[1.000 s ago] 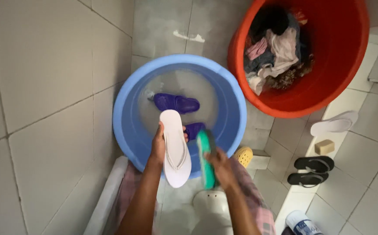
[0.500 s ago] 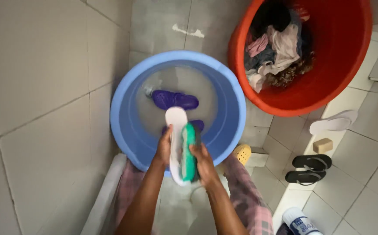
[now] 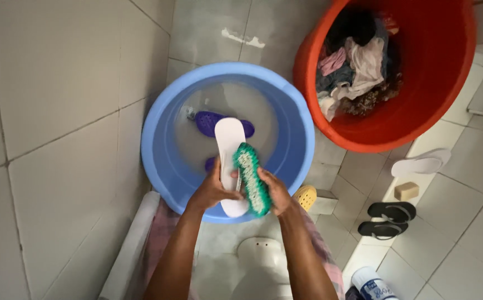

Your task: Manually scrubbing flip-flops and slippers with a brush in a bucket of soapy water.

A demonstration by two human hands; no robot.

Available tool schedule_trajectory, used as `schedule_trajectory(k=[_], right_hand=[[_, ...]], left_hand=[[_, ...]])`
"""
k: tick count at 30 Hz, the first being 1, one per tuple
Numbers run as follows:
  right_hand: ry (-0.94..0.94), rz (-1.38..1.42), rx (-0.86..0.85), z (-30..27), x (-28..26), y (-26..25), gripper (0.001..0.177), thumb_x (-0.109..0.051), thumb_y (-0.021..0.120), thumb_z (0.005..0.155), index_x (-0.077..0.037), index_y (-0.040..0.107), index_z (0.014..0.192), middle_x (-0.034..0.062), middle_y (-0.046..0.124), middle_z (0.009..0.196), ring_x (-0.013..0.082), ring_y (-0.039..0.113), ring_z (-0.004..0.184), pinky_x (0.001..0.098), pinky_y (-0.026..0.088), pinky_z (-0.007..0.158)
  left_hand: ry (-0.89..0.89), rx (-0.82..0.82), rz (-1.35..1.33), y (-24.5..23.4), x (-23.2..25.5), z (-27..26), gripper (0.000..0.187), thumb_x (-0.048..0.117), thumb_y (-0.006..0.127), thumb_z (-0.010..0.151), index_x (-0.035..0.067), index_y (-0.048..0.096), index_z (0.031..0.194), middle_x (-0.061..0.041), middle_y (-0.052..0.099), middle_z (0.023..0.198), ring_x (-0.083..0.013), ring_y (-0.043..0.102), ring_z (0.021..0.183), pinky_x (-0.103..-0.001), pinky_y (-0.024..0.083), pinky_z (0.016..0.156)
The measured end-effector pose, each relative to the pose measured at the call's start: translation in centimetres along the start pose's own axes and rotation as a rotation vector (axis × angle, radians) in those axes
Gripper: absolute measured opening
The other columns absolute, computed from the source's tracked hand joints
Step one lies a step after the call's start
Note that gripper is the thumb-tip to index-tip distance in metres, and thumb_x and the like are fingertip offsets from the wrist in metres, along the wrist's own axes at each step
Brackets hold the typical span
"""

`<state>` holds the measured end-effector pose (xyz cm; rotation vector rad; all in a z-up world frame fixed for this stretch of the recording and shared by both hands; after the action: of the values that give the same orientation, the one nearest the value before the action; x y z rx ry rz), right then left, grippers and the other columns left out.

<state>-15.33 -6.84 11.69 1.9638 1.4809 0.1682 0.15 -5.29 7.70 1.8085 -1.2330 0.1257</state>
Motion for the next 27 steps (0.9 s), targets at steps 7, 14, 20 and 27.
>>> schedule_trajectory(k=[7, 14, 20, 27], right_hand=[[0.016, -0.041, 0.302, 1.3, 2.8, -4.6, 0.049, -0.034, 0.058, 0.103, 0.002, 0.055, 0.138, 0.0150, 0.070, 0.100, 0.0279, 0.068, 0.084, 0.0424, 0.056, 0.075], [-0.805, -1.457, 0.618, -5.4, 1.2, 4.9, 0.062, -0.013, 0.062, 0.095, 0.000, 0.043, 0.153, 0.0254, 0.056, 0.138, 0.0422, 0.057, 0.125, 0.0492, 0.050, 0.103], [-0.647, -1.234, 0.673, -1.6, -1.1, 7.0, 0.066, -0.008, 0.065, 0.089, -0.002, 0.046, 0.152, 0.0329, 0.048, 0.140, 0.0452, 0.058, 0.117, 0.0483, 0.052, 0.096], [-0.681, -1.358, 0.734, -1.2, 1.8, 5.0, 0.063, -0.017, 0.067, 0.095, 0.002, 0.045, 0.152, 0.0268, 0.050, 0.144, 0.0488, 0.052, 0.125, 0.0518, 0.046, 0.103]], left_hand=[[0.208, 0.206, 0.513, -2.8, -3.1, 0.8, 0.094, -0.015, 0.063, 0.071, 0.003, 0.030, 0.157, -0.014, 0.054, 0.145, -0.0246, 0.052, 0.136, -0.038, 0.042, 0.112], [-0.008, 0.344, 0.170, -4.6, -5.3, 1.3, 0.075, -0.005, 0.056, 0.078, 0.002, 0.040, 0.151, -0.012, 0.059, 0.135, -0.0246, 0.062, 0.115, -0.037, 0.055, 0.094], [0.012, 0.265, -0.202, -6.0, -9.3, 1.5, 0.085, 0.001, 0.063, 0.078, 0.009, 0.034, 0.157, -0.006, 0.059, 0.136, -0.0201, 0.061, 0.118, -0.036, 0.052, 0.097], [-0.057, 0.252, -0.337, -6.0, -11.6, 4.3, 0.056, 0.042, 0.063, 0.104, 0.000, 0.056, 0.140, -0.008, 0.064, 0.123, -0.0197, 0.061, 0.109, -0.038, 0.051, 0.092]])
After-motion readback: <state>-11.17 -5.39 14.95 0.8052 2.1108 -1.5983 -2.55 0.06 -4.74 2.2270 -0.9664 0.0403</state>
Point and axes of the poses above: each hand's wrist, its own z-axis towards the middle knuckle, its own y-axis out of the palm, x = y × z, the point moved 6 cm from there along z, towards the middle knuckle
